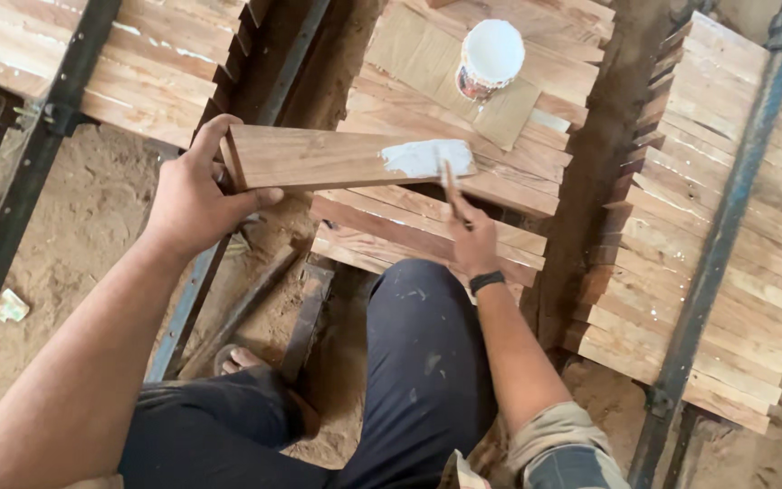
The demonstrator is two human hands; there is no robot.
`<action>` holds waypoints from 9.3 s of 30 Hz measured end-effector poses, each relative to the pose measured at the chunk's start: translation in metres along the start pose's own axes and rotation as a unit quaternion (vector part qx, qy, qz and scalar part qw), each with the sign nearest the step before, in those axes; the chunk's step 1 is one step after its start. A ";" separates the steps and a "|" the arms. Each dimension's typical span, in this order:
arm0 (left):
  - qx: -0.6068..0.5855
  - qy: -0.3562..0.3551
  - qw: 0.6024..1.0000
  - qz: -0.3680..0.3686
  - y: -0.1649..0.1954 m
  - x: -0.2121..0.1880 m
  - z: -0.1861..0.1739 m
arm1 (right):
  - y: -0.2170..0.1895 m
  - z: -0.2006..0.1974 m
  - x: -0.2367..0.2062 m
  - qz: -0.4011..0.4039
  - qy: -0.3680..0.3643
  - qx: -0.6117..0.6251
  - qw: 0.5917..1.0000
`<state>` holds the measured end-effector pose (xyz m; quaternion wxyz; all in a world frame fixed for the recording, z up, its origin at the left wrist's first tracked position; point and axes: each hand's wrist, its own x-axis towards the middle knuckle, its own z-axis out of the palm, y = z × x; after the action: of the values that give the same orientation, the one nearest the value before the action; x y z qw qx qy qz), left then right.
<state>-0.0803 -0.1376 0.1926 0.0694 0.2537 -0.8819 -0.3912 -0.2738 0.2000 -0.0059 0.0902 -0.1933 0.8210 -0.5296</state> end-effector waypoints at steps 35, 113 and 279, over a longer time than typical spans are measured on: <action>-0.026 -0.021 0.999 0.037 -0.003 -0.001 -0.005 | -0.014 0.001 0.009 -0.164 -0.042 -0.190 0.967; -0.159 -0.030 0.983 0.088 0.019 -0.003 0.001 | -0.096 0.006 -0.024 -0.070 0.014 0.006 0.997; 0.257 -0.059 0.960 -0.090 -0.060 0.018 0.003 | 0.018 0.011 0.053 0.127 0.002 0.377 0.917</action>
<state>-0.0729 -0.1784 0.1459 -0.0856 0.3178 -0.9287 -0.1706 -0.3225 0.1754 -0.0241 0.2210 -0.0377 0.5780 -0.7846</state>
